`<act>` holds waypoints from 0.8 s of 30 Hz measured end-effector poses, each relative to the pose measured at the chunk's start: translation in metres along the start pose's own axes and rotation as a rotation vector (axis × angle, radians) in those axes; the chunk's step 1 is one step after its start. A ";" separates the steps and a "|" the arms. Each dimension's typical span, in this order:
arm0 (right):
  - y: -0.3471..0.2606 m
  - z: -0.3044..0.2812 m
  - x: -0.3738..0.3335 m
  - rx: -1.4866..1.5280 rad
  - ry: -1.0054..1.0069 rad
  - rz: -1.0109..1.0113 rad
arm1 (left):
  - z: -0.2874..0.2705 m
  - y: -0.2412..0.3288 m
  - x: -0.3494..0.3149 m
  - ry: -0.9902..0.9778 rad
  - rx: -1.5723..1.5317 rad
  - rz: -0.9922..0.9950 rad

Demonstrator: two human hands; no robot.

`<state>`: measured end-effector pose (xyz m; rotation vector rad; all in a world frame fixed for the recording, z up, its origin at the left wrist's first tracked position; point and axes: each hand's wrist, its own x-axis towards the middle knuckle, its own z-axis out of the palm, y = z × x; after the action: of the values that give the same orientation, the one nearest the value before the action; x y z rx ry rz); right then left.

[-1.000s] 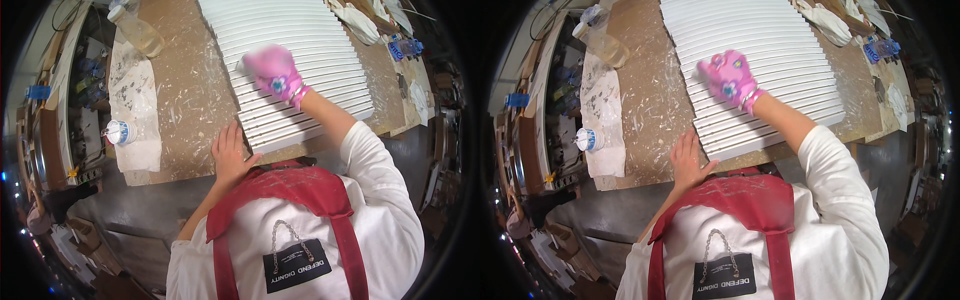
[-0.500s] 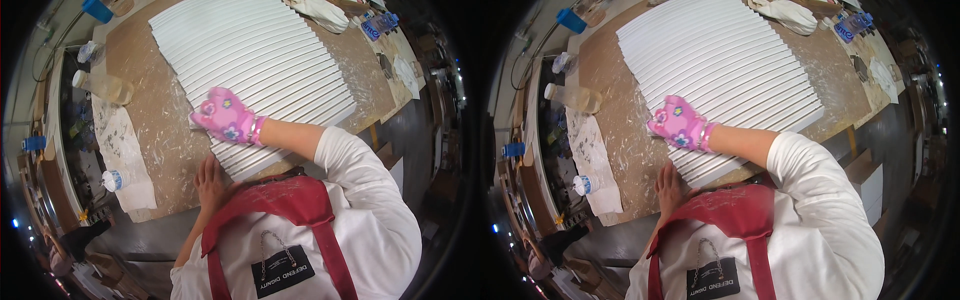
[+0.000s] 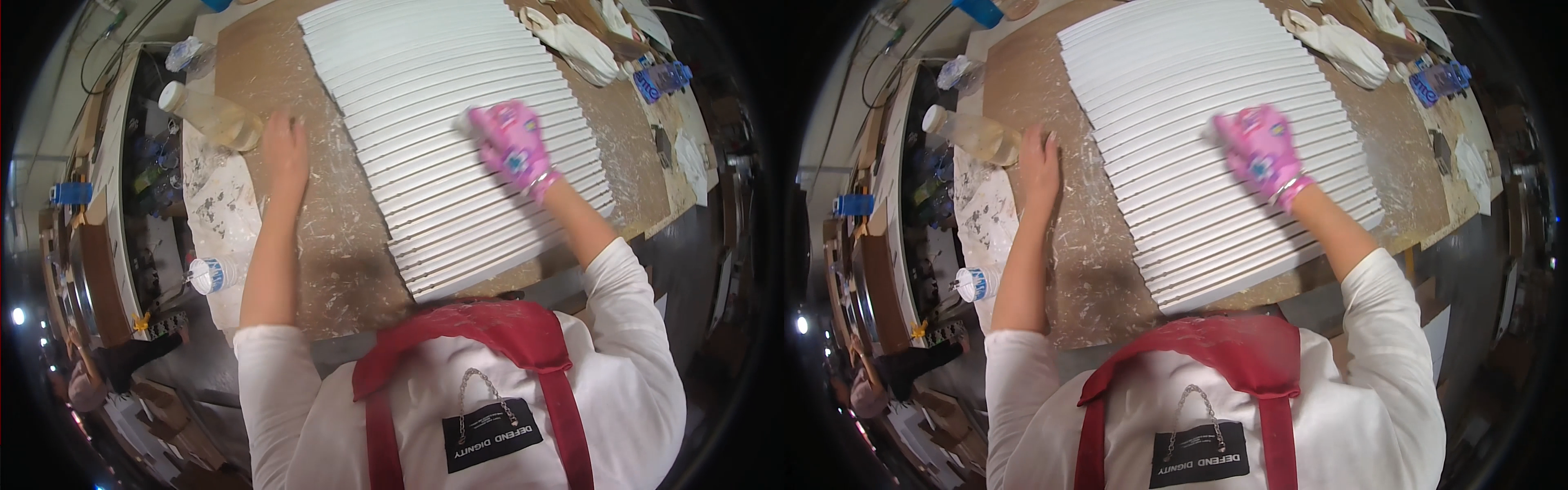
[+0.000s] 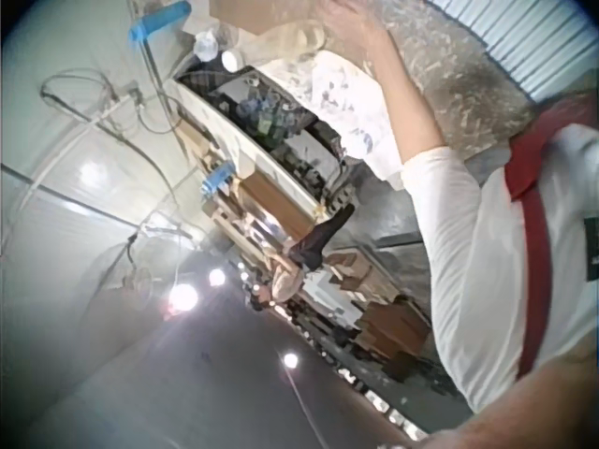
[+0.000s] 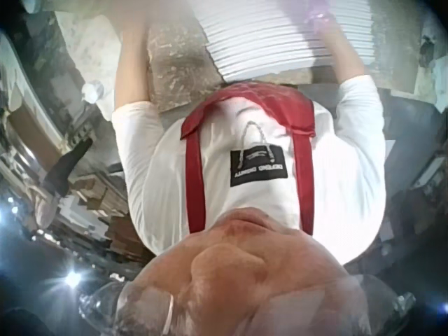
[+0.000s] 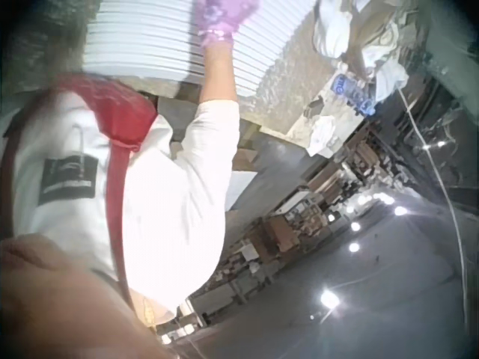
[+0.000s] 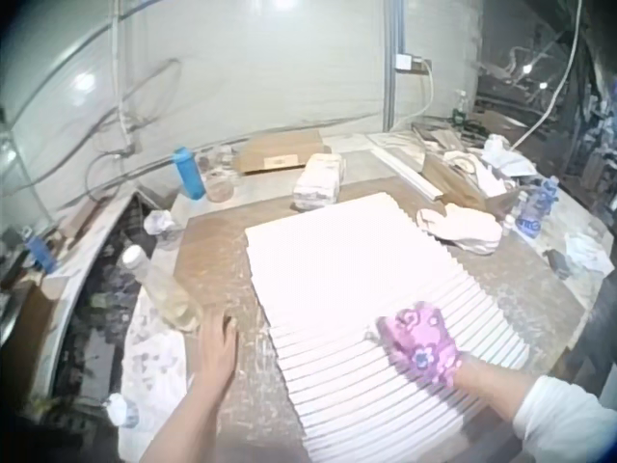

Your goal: The person wipes a series of white wood slats with a cloth, pours a liquid from a bottle onto the cloth, continues wiping the slats, and then applies glue from a small container to one end of the slats using a applicator tool.

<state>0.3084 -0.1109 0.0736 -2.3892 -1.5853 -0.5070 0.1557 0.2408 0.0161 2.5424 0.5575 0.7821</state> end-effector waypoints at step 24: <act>-0.088 0.071 0.127 0.137 0.121 -0.361 | 0.051 -0.003 0.010 -0.080 0.278 -0.109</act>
<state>0.2840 0.0567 0.0599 -1.9422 -1.9353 -0.5750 0.1930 0.2343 -0.0192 2.7505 0.8209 0.5961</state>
